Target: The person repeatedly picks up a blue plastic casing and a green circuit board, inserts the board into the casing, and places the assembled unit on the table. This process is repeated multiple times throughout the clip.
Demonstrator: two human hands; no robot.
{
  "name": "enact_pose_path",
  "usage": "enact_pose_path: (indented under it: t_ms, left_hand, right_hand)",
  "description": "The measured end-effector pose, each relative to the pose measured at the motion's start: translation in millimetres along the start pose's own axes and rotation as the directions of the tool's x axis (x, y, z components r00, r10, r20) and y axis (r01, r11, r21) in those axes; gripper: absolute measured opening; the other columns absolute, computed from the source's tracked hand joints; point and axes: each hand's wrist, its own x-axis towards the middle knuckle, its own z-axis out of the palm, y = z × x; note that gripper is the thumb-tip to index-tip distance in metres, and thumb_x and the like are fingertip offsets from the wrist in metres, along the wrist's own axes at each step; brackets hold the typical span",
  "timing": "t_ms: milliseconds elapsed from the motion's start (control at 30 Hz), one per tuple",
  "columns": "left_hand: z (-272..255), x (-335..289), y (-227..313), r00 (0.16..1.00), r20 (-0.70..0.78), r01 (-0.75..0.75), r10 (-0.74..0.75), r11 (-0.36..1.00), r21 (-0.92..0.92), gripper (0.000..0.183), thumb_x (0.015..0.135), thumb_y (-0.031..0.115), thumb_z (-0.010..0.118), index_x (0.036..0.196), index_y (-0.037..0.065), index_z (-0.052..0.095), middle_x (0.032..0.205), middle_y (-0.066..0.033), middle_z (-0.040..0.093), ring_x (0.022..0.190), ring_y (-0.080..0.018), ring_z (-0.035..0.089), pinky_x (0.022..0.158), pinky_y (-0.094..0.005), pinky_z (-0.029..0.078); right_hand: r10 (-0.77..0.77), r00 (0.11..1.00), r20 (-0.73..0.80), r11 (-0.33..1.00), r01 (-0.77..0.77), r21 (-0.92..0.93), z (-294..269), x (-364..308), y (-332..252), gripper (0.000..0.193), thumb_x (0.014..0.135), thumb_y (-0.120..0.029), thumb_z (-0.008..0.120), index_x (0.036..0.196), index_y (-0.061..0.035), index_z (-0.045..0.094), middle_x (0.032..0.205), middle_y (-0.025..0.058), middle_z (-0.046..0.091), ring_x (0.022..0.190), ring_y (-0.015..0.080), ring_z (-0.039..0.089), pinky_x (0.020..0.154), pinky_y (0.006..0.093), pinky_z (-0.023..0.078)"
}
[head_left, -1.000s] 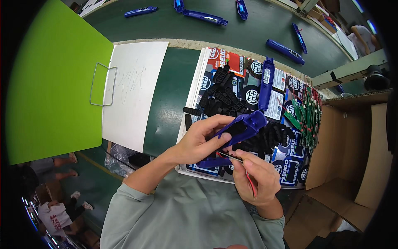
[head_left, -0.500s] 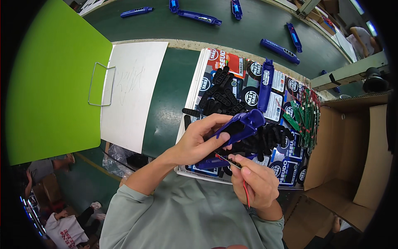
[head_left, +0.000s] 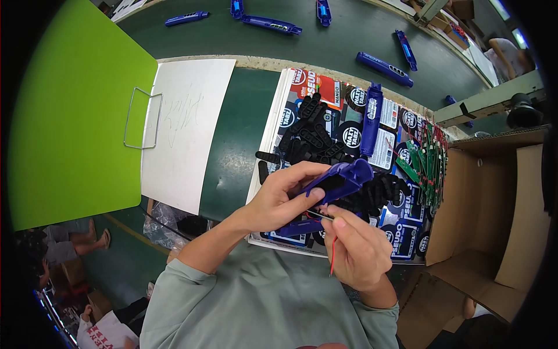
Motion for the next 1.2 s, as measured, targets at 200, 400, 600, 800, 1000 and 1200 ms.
enact_pose_path:
  t_ms: [200,400,600,800,1000,1200]
  left_hand:
    - [-4.9,-4.7,-2.6,0.991,-0.019,0.131,-0.133,0.988,-0.088,0.043,0.098,-0.001,0.055,0.140,-0.001,0.048,0.121,-0.0054,0.061,0.108,-0.0096,0.059,0.094,-0.0278,0.049]
    - [6.6,-4.1,7.7,0.982,0.061,0.186,-0.178,0.968,-0.170,0.056,0.089,-0.003,0.044,0.145,-0.001,0.043,0.107,-0.0057,0.061,0.092,-0.0111,0.060,0.085,-0.0297,0.052]
    - [14.5,-8.6,4.5,0.990,0.052,0.132,-0.128,0.987,-0.091,0.046,0.101,0.004,0.050,0.147,0.001,0.043,0.105,-0.0033,0.061,0.084,-0.0075,0.059,0.075,-0.0244,0.052]
    - [14.2,-16.4,13.4,0.993,0.025,0.114,-0.114,0.993,0.013,0.048,0.103,0.005,0.050,0.151,0.002,0.042,0.106,-0.0030,0.062,0.084,-0.0075,0.059,0.074,-0.0238,0.052]
    - [6.2,-1.1,30.1,0.994,0.040,0.109,-0.104,0.980,-0.169,0.046,0.105,0.008,0.051,0.149,0.001,0.042,0.112,-0.0075,0.065,0.086,-0.0090,0.060,0.078,-0.0246,0.052]
    - [-17.6,21.2,58.8,0.981,0.100,0.184,-0.168,0.965,-0.185,0.040,0.105,0.009,0.051,0.144,0.001,0.047,0.111,-0.0087,0.066,0.086,-0.0104,0.061,0.078,-0.0265,0.053]
  right_hand:
    - [0.118,0.991,-0.065,0.988,-0.124,-0.095,3.1,14.0,8.2,0.029,0.075,0.014,0.076,0.103,0.0092,0.070,0.098,0.0178,0.066,0.079,0.0260,0.071,0.065,0.0328,0.059]
    - [0.251,0.961,-0.121,0.955,-0.266,-0.135,9.9,11.8,7.9,0.028,0.079,0.009,0.077,0.106,0.0020,0.072,0.101,0.0103,0.052,0.072,0.0156,0.058,0.058,0.0278,0.049]
    - [0.336,0.895,-0.293,0.935,-0.354,-0.009,20.0,7.9,11.8,0.041,0.078,0.004,0.081,0.115,0.0022,0.063,0.106,0.0101,0.049,0.072,0.0157,0.054,0.058,0.0265,0.045]
    - [0.662,0.734,0.150,0.628,-0.653,0.424,8.3,3.9,23.2,0.049,0.085,0.003,0.075,0.127,0.0042,0.050,0.098,0.0090,0.064,0.079,0.0104,0.063,0.064,0.0231,0.050]
    - [0.311,0.851,0.424,0.928,-0.369,0.059,-22.9,-4.0,15.7,0.073,0.069,-0.026,0.090,0.130,0.0002,0.059,0.102,0.0121,0.071,0.096,0.0286,0.067,0.089,0.0376,0.046]
    - [0.272,0.818,0.506,0.962,-0.244,-0.123,-41.3,43.0,5.8,0.038,0.073,-0.023,0.086,0.102,-0.0056,0.071,0.094,0.0090,0.069,0.084,0.0287,0.063,0.075,0.0394,0.046]
